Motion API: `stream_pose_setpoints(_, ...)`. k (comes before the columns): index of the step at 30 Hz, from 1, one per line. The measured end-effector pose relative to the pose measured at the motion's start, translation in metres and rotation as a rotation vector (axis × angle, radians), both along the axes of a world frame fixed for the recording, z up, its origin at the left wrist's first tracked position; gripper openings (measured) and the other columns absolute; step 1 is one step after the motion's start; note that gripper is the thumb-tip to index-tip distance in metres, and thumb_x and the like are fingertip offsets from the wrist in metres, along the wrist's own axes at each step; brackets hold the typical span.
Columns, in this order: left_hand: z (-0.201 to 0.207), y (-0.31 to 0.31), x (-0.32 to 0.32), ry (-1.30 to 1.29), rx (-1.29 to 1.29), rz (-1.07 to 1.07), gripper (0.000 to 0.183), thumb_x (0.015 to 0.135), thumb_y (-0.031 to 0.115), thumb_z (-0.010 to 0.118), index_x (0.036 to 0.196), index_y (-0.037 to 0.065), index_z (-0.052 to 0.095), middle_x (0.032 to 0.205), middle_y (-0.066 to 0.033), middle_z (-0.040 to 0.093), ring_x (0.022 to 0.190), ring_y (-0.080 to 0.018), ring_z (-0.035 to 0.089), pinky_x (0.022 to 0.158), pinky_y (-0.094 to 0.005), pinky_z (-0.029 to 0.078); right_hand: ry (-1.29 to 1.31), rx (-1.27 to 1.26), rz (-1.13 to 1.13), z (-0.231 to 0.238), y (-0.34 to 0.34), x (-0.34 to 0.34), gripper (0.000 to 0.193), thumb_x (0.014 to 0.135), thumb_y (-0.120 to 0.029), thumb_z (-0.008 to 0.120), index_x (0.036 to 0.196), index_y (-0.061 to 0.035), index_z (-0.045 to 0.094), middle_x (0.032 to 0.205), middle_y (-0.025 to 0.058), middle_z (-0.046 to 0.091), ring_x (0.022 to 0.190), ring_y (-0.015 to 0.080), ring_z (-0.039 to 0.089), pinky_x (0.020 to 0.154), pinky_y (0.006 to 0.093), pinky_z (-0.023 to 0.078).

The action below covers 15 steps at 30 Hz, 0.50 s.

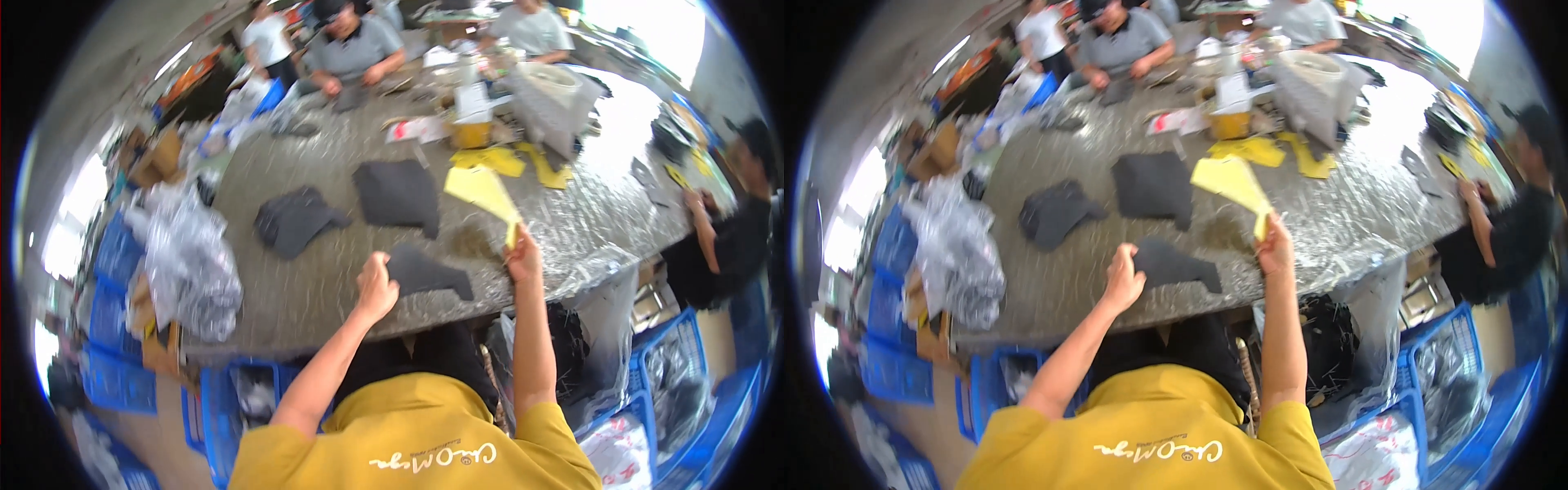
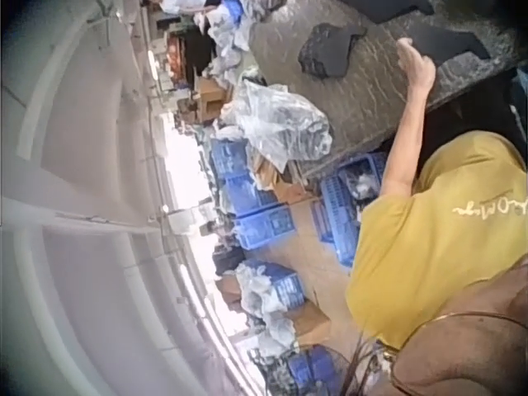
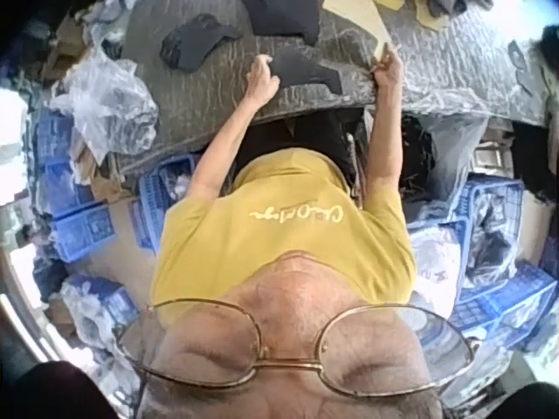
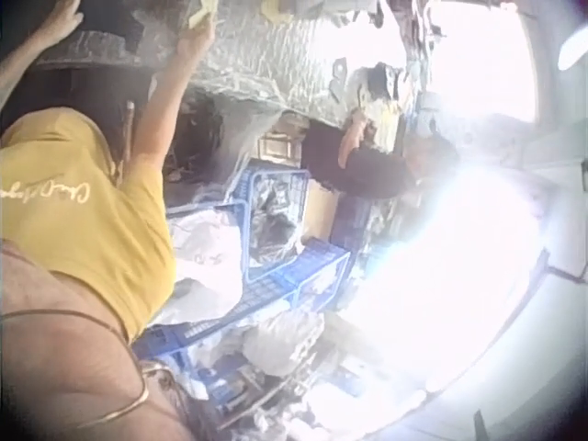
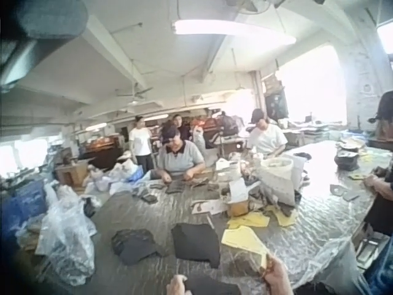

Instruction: Tracing a shoe component pattern onto black material with a white marking pen.

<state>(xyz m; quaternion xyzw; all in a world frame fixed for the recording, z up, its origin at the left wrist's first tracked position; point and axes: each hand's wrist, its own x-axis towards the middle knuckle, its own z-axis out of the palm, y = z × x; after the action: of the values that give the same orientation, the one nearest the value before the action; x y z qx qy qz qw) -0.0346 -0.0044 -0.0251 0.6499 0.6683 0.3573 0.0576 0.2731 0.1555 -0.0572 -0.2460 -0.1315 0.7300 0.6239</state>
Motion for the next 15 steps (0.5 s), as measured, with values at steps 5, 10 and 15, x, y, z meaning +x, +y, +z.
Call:
stream_pose_setpoints(5, 0.015, -0.025, -0.022, -0.284, 0.129, 0.02, 0.044, 0.078, -0.002, 0.054, 0.12, 0.002, 0.042, 0.11, -0.0292, 0.059, 0.109, -0.0503, 0.058, 0.094, -0.0504, 0.046, -0.061, -0.021, -0.032, -0.004, 0.005, -0.001, 0.02, 0.1, -0.015, 0.064, 0.118, -0.0084, 0.065, 0.09, -0.0008, 0.068, 0.063, 0.0059, 0.055, 0.05, 0.021, 0.038)
stream_pose_setpoints(10, 0.016, -0.03, -0.103, -0.347, 0.139, 0.237, 0.04, 0.078, 0.003, 0.055, 0.117, 0.002, 0.045, 0.107, -0.0261, 0.06, 0.105, -0.0452, 0.06, 0.093, -0.0464, 0.047, 0.008, 0.037, 0.055, -0.016, 0.011, 0.017, 0.02, 0.101, -0.013, 0.063, 0.119, -0.0063, 0.065, 0.096, 0.0019, 0.07, 0.066, 0.0074, 0.057, 0.05, 0.0221, 0.037)
stream_pose_setpoints(15, 0.008, -0.009, -0.2, -0.273, 0.246, 0.382, 0.043, 0.078, 0.003, 0.057, 0.12, 0.002, 0.046, 0.106, -0.0234, 0.06, 0.102, -0.0412, 0.061, 0.093, -0.0453, 0.047, -0.071, -0.067, 0.011, -0.006, 0.002, 0.005, 0.023, 0.101, -0.013, 0.064, 0.123, -0.0066, 0.064, 0.1, 0.0036, 0.072, 0.07, 0.0102, 0.06, 0.054, 0.0231, 0.041)
